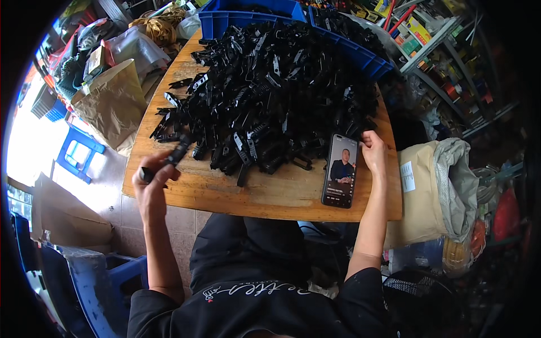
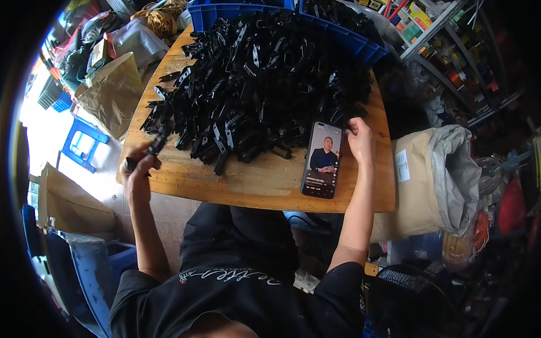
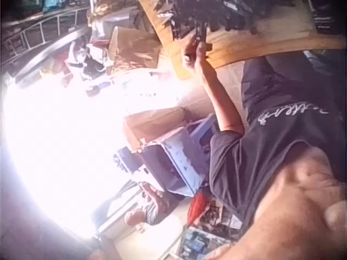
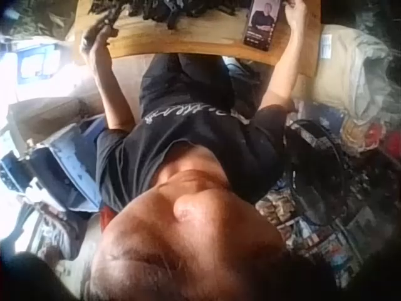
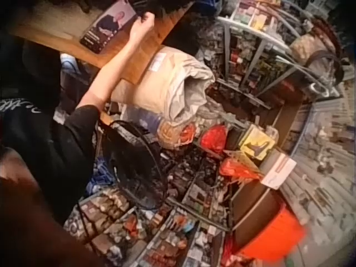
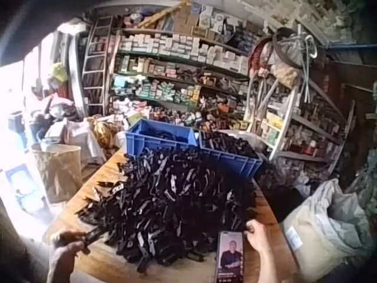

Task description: The person is assembling small black plastic components at a workbench.

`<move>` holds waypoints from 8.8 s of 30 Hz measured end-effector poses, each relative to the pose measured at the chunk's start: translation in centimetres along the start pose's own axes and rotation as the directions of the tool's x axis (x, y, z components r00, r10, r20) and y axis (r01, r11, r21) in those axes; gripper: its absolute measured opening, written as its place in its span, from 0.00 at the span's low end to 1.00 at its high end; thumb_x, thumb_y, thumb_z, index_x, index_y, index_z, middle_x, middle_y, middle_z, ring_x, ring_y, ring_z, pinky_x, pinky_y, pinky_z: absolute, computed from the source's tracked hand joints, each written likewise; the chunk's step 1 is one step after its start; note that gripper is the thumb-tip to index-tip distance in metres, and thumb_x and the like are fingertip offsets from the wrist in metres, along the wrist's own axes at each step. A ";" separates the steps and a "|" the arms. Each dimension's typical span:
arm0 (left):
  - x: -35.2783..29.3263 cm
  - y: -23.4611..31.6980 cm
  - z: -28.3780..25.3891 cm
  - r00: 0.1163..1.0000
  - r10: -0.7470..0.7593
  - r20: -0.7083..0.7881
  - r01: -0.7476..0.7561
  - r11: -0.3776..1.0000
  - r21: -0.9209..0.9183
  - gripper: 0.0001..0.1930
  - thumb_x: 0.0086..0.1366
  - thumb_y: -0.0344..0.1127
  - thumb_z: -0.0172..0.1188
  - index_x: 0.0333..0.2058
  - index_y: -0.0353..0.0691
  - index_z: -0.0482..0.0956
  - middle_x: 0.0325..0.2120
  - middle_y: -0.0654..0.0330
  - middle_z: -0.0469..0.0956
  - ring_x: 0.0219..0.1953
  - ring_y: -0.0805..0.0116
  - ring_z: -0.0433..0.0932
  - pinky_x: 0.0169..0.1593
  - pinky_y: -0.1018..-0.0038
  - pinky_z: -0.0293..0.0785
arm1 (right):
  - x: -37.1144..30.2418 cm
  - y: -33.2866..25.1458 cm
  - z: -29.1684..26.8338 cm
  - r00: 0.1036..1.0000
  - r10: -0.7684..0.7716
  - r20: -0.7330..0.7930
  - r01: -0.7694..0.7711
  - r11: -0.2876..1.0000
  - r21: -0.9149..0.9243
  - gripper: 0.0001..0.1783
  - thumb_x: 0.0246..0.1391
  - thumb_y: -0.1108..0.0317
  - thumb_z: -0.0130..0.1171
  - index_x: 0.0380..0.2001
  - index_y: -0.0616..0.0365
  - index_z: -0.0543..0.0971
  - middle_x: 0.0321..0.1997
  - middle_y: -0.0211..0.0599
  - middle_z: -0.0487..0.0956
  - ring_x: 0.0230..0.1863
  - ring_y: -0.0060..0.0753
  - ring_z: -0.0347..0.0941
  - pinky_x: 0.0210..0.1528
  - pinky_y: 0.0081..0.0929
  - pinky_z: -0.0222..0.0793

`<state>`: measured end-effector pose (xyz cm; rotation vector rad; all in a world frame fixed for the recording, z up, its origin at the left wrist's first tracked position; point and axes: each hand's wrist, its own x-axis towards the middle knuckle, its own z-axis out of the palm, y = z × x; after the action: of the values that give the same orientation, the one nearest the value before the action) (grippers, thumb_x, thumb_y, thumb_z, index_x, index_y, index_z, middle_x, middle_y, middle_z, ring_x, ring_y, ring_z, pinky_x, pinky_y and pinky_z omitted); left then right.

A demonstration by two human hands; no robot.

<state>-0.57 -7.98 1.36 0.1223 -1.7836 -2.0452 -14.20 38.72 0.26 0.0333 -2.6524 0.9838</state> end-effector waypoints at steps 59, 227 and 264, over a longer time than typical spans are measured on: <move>-4.2 -0.6 7.4 0.820 -0.464 0.334 0.551 0.798 -0.245 0.15 0.52 0.28 0.63 0.40 0.35 0.75 0.27 0.60 0.78 0.29 0.75 0.75 0.37 0.80 0.69 | -14.1 -17.5 6.5 0.995 -0.090 0.051 0.022 0.661 0.750 0.05 0.52 0.74 0.54 0.31 0.66 0.74 0.39 0.35 0.71 0.37 0.21 0.68 0.40 0.16 0.66; -5.5 -0.5 8.3 0.843 -0.454 0.288 0.526 0.809 -0.264 0.13 0.46 0.26 0.58 0.34 0.33 0.73 0.21 0.59 0.75 0.21 0.73 0.73 0.27 0.81 0.69 | -2.3 0.3 -4.2 0.985 0.169 -0.021 -0.159 0.957 0.243 0.05 0.51 0.71 0.56 0.27 0.62 0.73 0.22 0.26 0.72 0.24 0.16 0.66 0.28 0.15 0.62; -5.6 0.6 6.2 0.886 -0.369 0.281 0.420 0.896 -0.148 0.19 0.48 0.23 0.62 0.42 0.33 0.74 0.35 0.58 0.77 0.31 0.72 0.77 0.40 0.78 0.74 | -13.8 -21.2 9.1 0.959 -0.246 0.138 0.142 0.845 0.516 0.10 0.47 0.71 0.62 0.34 0.64 0.77 0.20 0.27 0.75 0.18 0.13 0.67 0.21 0.10 0.63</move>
<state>2.62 -0.24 1.84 0.1931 -1.7872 -2.6284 -0.92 15.55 3.06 0.5359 -2.4110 1.6413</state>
